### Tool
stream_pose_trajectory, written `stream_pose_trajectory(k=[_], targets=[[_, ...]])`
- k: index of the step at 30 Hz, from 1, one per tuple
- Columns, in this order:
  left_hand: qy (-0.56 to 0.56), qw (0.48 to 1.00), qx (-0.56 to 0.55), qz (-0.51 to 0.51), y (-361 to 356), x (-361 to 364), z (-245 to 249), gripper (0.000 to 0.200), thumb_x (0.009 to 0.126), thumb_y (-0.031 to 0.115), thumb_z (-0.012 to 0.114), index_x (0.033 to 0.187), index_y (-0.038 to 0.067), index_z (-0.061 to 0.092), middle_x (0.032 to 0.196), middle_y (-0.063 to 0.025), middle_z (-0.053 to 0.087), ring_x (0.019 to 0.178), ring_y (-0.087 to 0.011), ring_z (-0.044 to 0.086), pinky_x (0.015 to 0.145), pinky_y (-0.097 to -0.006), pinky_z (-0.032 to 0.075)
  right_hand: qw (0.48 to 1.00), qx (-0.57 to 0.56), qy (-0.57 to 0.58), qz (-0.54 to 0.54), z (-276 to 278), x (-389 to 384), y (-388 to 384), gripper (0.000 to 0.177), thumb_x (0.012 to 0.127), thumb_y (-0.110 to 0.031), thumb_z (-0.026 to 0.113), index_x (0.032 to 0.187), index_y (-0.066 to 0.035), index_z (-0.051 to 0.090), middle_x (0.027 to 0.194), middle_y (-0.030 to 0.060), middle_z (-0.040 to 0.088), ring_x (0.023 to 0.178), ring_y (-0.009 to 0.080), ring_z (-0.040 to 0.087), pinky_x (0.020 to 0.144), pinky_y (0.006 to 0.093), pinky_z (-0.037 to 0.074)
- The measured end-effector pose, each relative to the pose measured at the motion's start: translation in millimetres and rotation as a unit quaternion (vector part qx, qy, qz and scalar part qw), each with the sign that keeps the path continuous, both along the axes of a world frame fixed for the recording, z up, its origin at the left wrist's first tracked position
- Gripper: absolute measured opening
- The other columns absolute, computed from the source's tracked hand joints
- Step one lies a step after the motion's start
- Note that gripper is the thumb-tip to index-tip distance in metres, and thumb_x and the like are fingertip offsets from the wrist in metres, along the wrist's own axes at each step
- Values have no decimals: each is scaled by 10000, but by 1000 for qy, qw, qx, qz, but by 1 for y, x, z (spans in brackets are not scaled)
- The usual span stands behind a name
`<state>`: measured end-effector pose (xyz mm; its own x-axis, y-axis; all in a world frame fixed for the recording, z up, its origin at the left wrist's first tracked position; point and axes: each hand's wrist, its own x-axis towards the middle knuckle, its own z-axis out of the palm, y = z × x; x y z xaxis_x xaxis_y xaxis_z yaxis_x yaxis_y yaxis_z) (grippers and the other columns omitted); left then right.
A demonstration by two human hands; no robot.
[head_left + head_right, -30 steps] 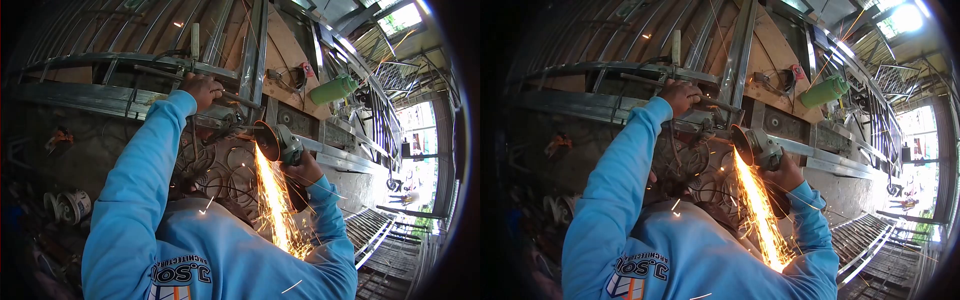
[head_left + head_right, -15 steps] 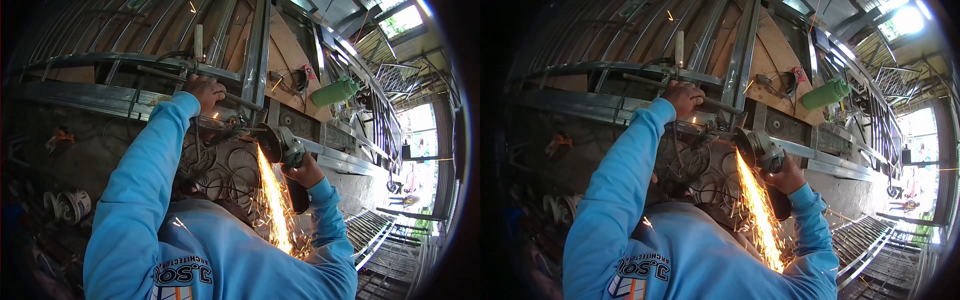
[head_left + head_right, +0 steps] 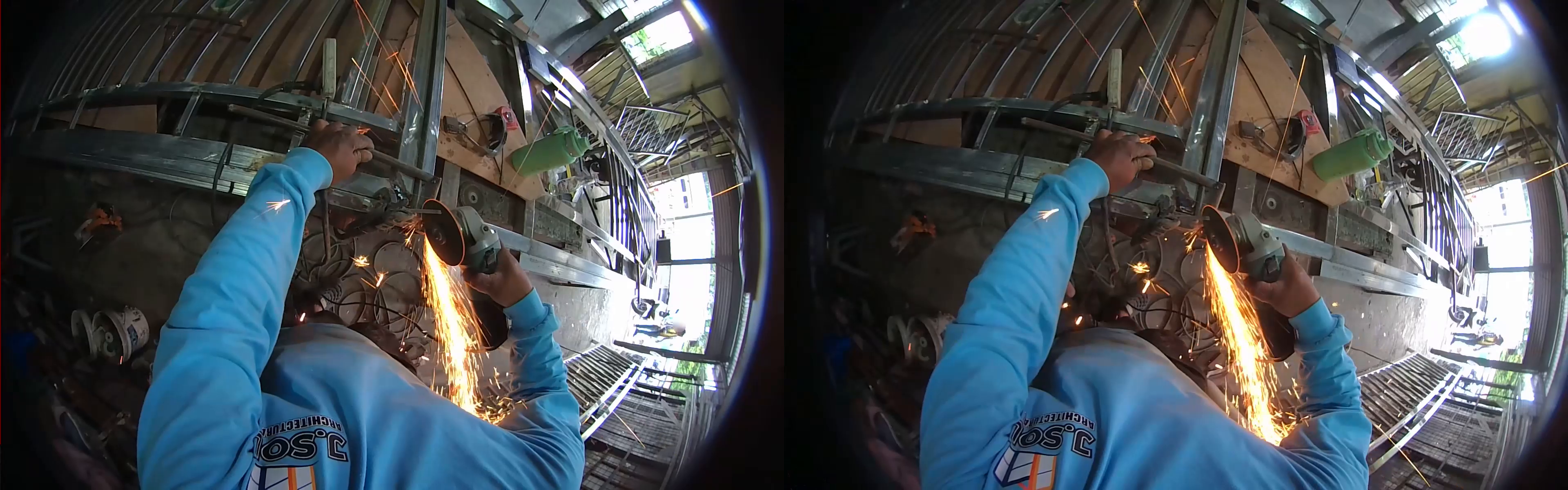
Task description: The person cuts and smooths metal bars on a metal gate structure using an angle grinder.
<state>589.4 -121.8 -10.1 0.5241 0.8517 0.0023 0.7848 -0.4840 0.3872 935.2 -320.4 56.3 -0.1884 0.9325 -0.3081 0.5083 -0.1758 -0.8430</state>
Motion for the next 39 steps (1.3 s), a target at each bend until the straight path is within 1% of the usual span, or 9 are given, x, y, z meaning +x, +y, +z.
stream_pose_trajectory(k=[1,4,10,16,19,22,25,28,39], targets=[[0,1000,6,-1,-1,0,0,270,975,387,566,1139,231,712,1106,-51,688,1132,-274,597,1004,-452,363,1000,6,12,-5,-1,0,0,717,797,-233,829,1373,4,475,1181,98,663,1083,159,614,949,325,495],[0,1000,3,0,-1,1,0,263,977,387,564,1137,239,711,1101,-50,686,1130,-274,597,1002,-455,364,987,67,-133,53,6,1,5,733,789,-248,832,1376,5,474,1175,103,666,1091,171,615,955,322,489],[4,1000,-7,-2,-1,0,2,252,978,379,563,1130,243,712,1089,-44,684,1128,-270,599,996,-456,363,999,-19,-32,-14,12,-9,3,768,776,-260,842,1387,7,460,1201,140,673,1098,217,645,961,341,496],[-3,1000,17,3,0,0,-5,255,977,379,567,1124,232,715,1076,-44,688,1122,-265,601,1000,-445,359,1000,4,-23,-4,-11,10,-6,760,790,-240,840,1397,4,452,1196,106,666,1096,178,626,956,324,490],[-14,1000,8,0,0,0,-5,258,976,379,570,1125,227,716,1073,-45,687,1126,-265,600,1002,-442,357,999,-2,39,-19,-2,-2,-3,729,792,-227,836,1381,1,471,1180,119,679,1080,191,646,944,336,504],[-8,1000,4,3,-1,1,-2,260,975,377,572,1129,226,717,1093,-44,689,1127,-266,603,1003,-442,357,999,24,-41,-19,-12,4,-1,695,792,-209,829,1365,-4,493,1153,132,697,1056,201,669,925,347,518],[2,1000,-8,7,-1,1,1,262,977,376,571,1134,226,718,1127,-39,691,1141,-262,600,1003,-441,357,999,-28,-15,-9,-1,1,5,702,777,-228,835,1355,-5,503,1133,144,709,1044,216,683,914,355,524],[7,1000,-8,5,1,2,-2,265,975,381,574,1135,227,719,1138,-29,688,1160,-256,589,1005,-441,354,995,36,-97,-5,-8,6,-3,726,765,-253,837,1360,-10,500,1130,140,708,1039,223,680,915,358,523],[2,1000,-11,5,-2,1,3,274,974,384,574,1153,232,716,1116,-41,683,1167,-257,581,1012,-445,345,999,-3,-54,-8,3,-2,0,732,775,-244,836,1368,1,484,1177,139,682,1065,200,653,934,346,512]])
